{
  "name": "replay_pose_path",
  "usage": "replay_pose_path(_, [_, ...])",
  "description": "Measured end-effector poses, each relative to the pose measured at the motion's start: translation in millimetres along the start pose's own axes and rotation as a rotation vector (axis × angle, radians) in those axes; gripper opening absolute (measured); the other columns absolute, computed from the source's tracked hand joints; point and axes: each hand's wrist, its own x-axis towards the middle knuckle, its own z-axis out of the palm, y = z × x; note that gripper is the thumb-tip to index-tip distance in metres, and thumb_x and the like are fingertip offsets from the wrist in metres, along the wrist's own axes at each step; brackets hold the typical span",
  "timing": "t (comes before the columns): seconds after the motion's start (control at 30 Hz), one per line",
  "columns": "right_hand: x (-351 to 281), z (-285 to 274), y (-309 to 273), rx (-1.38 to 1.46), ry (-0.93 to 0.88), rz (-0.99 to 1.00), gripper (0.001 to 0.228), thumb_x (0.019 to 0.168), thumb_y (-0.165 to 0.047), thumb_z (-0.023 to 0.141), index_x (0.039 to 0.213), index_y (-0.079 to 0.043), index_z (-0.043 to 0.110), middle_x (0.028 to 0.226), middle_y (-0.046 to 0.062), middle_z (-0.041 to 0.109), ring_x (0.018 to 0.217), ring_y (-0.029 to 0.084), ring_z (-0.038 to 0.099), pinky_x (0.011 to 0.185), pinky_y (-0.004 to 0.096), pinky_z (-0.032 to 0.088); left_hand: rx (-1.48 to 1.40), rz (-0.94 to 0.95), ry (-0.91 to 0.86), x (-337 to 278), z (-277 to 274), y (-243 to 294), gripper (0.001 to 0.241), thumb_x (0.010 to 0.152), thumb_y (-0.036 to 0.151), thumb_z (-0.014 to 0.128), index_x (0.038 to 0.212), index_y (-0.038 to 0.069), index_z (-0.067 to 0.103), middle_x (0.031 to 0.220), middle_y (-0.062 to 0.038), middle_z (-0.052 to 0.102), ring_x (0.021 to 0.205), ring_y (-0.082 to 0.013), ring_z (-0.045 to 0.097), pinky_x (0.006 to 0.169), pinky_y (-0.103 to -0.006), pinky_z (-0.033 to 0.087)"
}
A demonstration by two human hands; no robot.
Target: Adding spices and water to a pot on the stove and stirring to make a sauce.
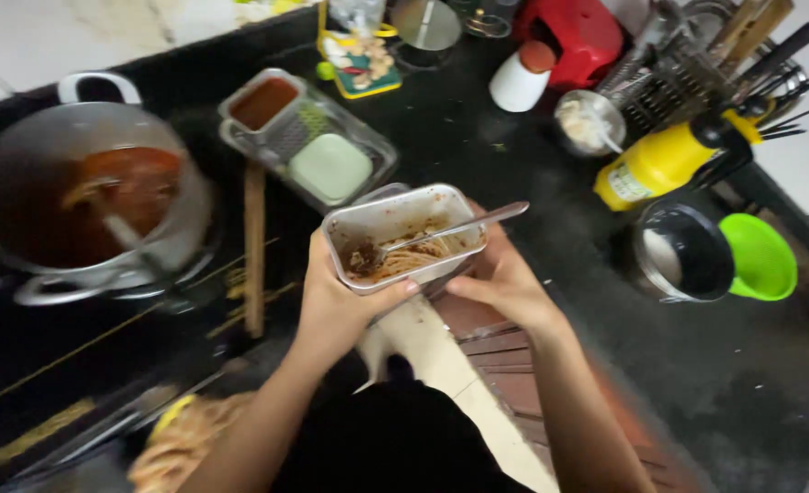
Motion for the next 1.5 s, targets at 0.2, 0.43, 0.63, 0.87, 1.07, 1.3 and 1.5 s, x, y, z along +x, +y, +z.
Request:
replay_pose_path(0.2, [10, -131, 46, -0.099, -0.023, 0.211, 0.073, 0.078, -0.003, 0.085, 0.143, 0.003, 0.051, 0.132, 0.013, 0.066, 0.123, 0.022, 0.062, 0.107, 0.040, 0.050, 0.017, -0.130, -0.113, 50, 74, -92, 0.100, 0.064, 0.012, 0.095, 0.144, -0.001, 0.037, 0.136, -0.013, 0.059, 0.127, -0.0211, 0.060, 0.109, -0.0377, 0.052])
replay_pose_path(0.43, [59, -228, 132, -0.129, 0.050, 0.310, 0.055, 0.081, -0.005, 0.084, 0.131, 0.003, 0.063, 0.122, 0.013, 0.072, 0.109, 0.019, 0.070, 0.094, 0.034, 0.058, 0.098, -0.187, 0.066, 52, 101, -192, 0.099, 0.070, 0.011, 0.093, 0.144, -0.003, 0.030, 0.145, -0.018, 0.047, 0.140, -0.0287, 0.046, 0.114, -0.0396, 0.042])
replay_pose_path(0.63, [125, -235, 216, -0.168, 0.135, 0.010, 0.060, 0.084, -0.010, 0.085, 0.135, 0.000, 0.055, 0.129, 0.009, 0.064, 0.118, 0.017, 0.062, 0.100, 0.034, 0.049, 0.123, -0.366, 0.350, 10, 77, -174, 0.081, 0.074, 0.009, 0.087, 0.139, -0.001, 0.040, 0.143, -0.019, 0.054, 0.138, -0.0293, 0.052, 0.111, -0.0401, 0.048])
replay_pose_path(0.87, [183, -264, 349, -0.914, 0.349, 0.015, 0.097, 0.074, -0.054, 0.089, 0.147, -0.005, 0.048, 0.153, 0.021, 0.049, 0.146, 0.031, 0.041, 0.120, 0.056, 0.013, 0.284, -0.500, 0.632, -26, 62, -130, 0.061, 0.079, 0.005, 0.079, 0.132, -0.001, 0.048, 0.133, -0.016, 0.065, 0.121, -0.0236, 0.066, 0.093, -0.0393, 0.056])
replay_pose_path(1.07, [161, -291, 319, -1.261, 0.314, 0.192, 0.140, 0.068, -0.072, 0.086, 0.159, 0.008, 0.017, 0.168, 0.027, 0.018, 0.154, 0.044, 0.008, 0.115, 0.068, -0.008, 0.165, -0.570, 0.686, -95, 25, -137, 0.053, 0.082, 0.008, 0.075, 0.129, -0.002, 0.052, 0.125, -0.012, 0.070, 0.112, -0.0204, 0.071, 0.090, -0.0326, 0.060])
replay_pose_path(1.3, [143, -241, 230, -1.254, 0.597, -0.417, 0.102, 0.086, -0.007, 0.081, 0.156, 0.017, 0.010, 0.160, 0.034, 0.037, 0.153, 0.047, 0.039, 0.123, 0.062, 0.014, 0.385, -0.567, 1.014, -184, -80, -128, 0.036, 0.089, 0.016, 0.074, 0.117, -0.003, 0.063, 0.098, -0.009, 0.075, 0.091, -0.0168, 0.070, 0.079, -0.0302, 0.055])
replay_pose_path(1.5, [125, 40, 56, -0.736, 0.198, -0.758, 0.068, 0.095, 0.003, 0.071, 0.155, 0.005, 0.040, 0.157, 0.020, 0.047, 0.147, 0.039, 0.046, 0.129, 0.046, 0.034, 1.060, -0.355, 1.214, -228, -189, -79, 0.042, 0.089, 0.025, 0.078, 0.119, 0.000, 0.063, 0.097, -0.013, 0.067, 0.093, -0.0270, 0.065, 0.082, -0.0398, 0.054])
